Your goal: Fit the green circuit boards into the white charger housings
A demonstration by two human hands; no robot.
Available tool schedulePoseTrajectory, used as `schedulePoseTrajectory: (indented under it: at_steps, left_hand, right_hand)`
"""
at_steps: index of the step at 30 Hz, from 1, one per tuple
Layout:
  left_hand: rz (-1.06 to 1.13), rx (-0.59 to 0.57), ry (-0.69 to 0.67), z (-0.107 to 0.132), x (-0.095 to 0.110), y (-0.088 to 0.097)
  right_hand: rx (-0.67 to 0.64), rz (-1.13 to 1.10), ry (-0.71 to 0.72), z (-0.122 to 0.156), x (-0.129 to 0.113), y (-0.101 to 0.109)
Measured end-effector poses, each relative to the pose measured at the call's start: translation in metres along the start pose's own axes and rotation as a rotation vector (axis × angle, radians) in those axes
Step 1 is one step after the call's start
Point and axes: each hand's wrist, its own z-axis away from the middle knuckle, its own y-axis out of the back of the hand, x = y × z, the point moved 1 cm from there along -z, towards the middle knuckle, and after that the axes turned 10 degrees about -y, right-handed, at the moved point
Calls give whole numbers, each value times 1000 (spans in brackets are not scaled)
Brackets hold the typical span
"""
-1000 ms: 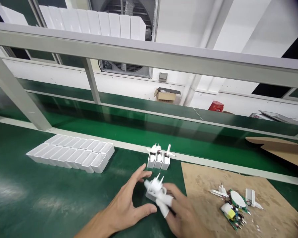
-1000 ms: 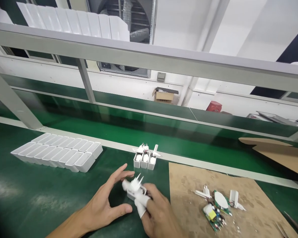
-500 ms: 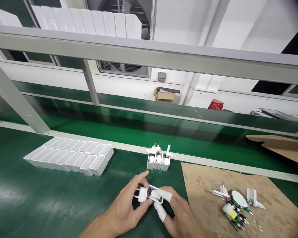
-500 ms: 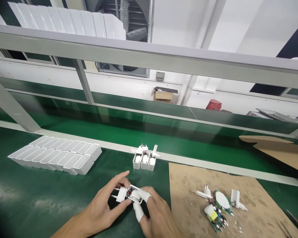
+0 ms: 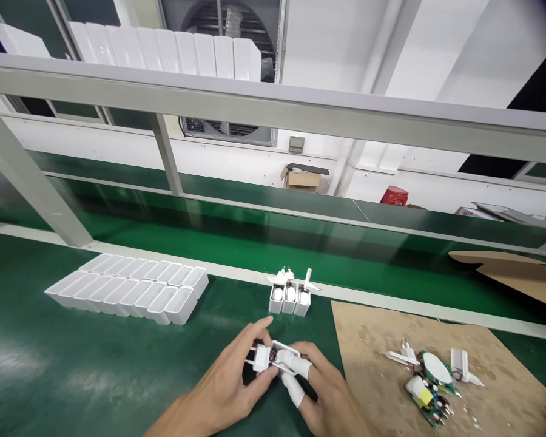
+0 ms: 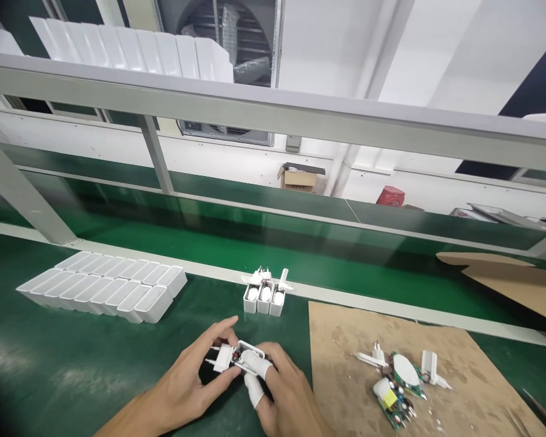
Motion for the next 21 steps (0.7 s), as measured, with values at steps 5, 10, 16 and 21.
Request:
schedulePoseTrajectory:
  at_steps: [5, 10, 16, 21]
  left_hand:
    - [-102, 104, -2, 2, 1, -2]
    - [-136, 73, -189, -1, 12, -10]
    - [-167, 125, -271, -3, 15, -11]
    - [-157, 112, -263, -3, 16, -10]
  right_hand:
    - [63, -761, -504, -2, 10, -11]
    - [-24, -1252, -759, -3, 4, -24]
    - [-61, -1317, -746, -4, -6, -25]
    - [-41, -1315, -756, 2, 6, -34]
